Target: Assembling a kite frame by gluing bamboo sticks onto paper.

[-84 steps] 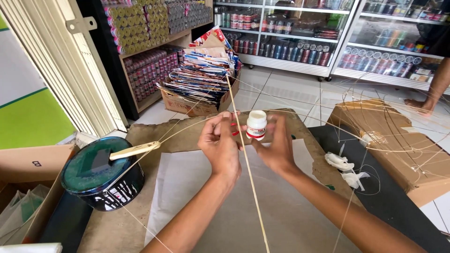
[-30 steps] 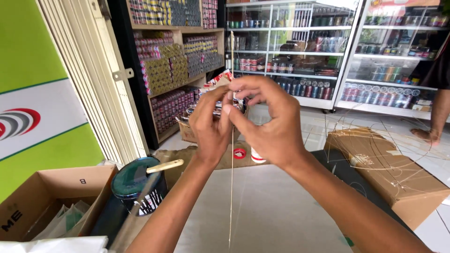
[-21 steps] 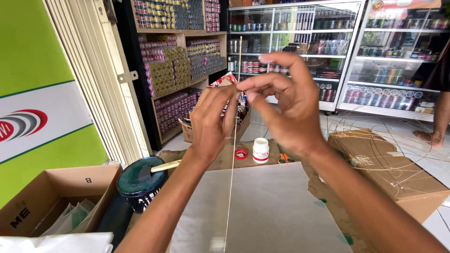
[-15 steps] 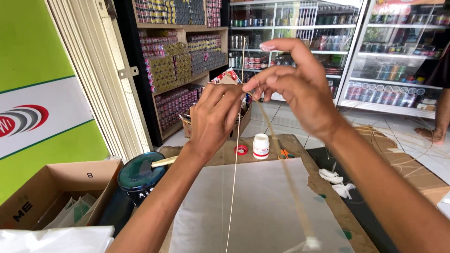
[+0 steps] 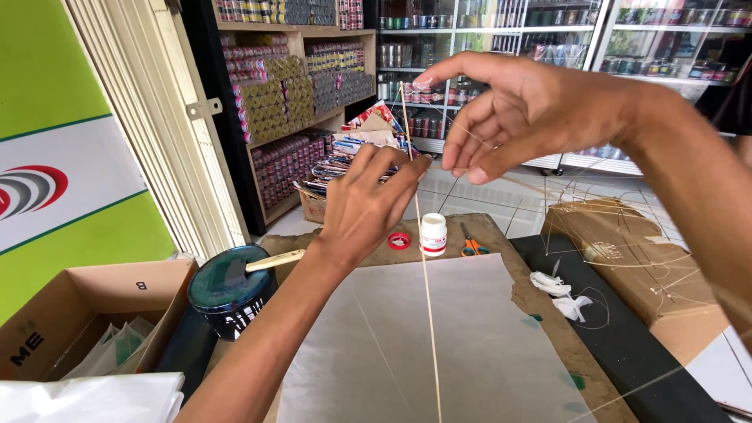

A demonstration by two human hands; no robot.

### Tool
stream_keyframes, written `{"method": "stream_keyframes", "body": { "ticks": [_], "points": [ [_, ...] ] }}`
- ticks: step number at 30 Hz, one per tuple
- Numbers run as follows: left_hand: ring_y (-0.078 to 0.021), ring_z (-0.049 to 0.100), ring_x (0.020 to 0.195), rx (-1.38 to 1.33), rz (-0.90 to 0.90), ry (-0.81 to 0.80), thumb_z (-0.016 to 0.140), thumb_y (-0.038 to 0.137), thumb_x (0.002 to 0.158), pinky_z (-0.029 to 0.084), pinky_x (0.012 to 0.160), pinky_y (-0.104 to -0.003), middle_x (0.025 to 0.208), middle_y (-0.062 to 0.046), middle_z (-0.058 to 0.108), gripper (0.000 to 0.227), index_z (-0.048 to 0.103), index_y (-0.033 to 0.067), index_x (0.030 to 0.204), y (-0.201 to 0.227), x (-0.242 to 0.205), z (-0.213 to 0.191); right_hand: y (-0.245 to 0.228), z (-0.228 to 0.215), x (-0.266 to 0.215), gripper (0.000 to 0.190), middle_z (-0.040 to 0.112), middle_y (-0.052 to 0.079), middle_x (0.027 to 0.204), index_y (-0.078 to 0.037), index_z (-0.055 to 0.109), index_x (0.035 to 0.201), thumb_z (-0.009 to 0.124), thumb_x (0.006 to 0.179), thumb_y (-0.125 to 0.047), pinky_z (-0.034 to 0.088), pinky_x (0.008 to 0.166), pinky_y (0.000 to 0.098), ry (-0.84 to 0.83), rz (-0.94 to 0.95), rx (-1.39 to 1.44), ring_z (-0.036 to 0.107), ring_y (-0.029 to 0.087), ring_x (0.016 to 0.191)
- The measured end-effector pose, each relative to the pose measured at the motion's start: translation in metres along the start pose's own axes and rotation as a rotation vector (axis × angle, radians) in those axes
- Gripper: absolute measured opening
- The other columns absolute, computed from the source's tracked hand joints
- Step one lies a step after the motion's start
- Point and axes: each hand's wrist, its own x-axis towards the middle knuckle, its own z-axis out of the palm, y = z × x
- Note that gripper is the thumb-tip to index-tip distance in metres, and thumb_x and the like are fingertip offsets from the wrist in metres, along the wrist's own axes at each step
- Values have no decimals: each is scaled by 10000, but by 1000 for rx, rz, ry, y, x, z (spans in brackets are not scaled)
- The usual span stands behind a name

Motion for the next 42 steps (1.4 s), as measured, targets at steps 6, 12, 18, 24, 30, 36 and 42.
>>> {"method": "stream_keyframes", "body": {
  "ticks": [6, 12, 18, 24, 30, 36, 42],
  "points": [
    [-231, 515, 841, -58, -27, 9, 649, 161, 1049, 328, 350, -355, 984, -20, 582, 49, 671, 145, 1089, 4, 8, 3, -11, -11, 4, 1055, 813, 272, 1137, -264, 449, 1584, 772, 658, 126, 691, 839, 489, 26, 192, -59, 827, 374, 978],
    [-221, 488, 800, -79, 6, 41, 658, 130, 1045, 292, 386, -334, 930, -12, 555, 78, 676, 175, 1107, 6, 7, 15, -15, -10, 7, 957, 828, 207, 1100, -286, 526, 1552, 794, 725, 114, 696, 862, 449, 25, 262, -219, 834, 314, 975],
    [-243, 489, 798, -138, 13, -4, 635, 163, 1049, 417, 515, -364, 935, -34, 550, 57, 688, 143, 1049, 8, 3, 14, 3, -15, 14, 625, 876, 41, 1177, -199, 757, 1334, 813, 761, 45, 743, 956, 380, -81, 240, -376, 858, 195, 1069],
    [-231, 549, 740, -182, -33, -74, 607, 171, 1039, 432, 532, -371, 888, -23, 533, 88, 691, 154, 1015, 13, -1, 16, 1, -7, 16, 512, 867, 82, 1156, -102, 828, 1260, 819, 776, 64, 710, 920, 377, -71, 339, -336, 830, 230, 1007],
    [-259, 588, 725, -216, -50, -140, 584, 193, 1035, 446, 535, -397, 882, -37, 551, 128, 706, 153, 1026, 11, -6, 22, 23, -10, 20, 470, 870, 126, 1052, -53, 855, 1212, 832, 768, 102, 716, 893, 365, -84, 313, -294, 819, 252, 907],
    [-293, 611, 717, -247, -130, -231, 571, 222, 1026, 436, 480, -441, 880, -42, 566, 158, 705, 144, 999, 20, -8, 31, 40, -11, 20, 487, 847, 133, 1067, -64, 832, 1243, 805, 794, 123, 705, 910, 371, -78, 342, -290, 807, 256, 942],
    [-397, 627, 633, -228, -274, -416, 581, 193, 958, 396, 386, -509, 781, -54, 571, 143, 690, 141, 881, 31, -12, 37, 81, -5, 13, 450, 762, -14, 1313, -209, 788, 1191, 828, 745, -168, 462, 1185, 361, 102, 57, -369, 678, 185, 1245]
  ]
}}
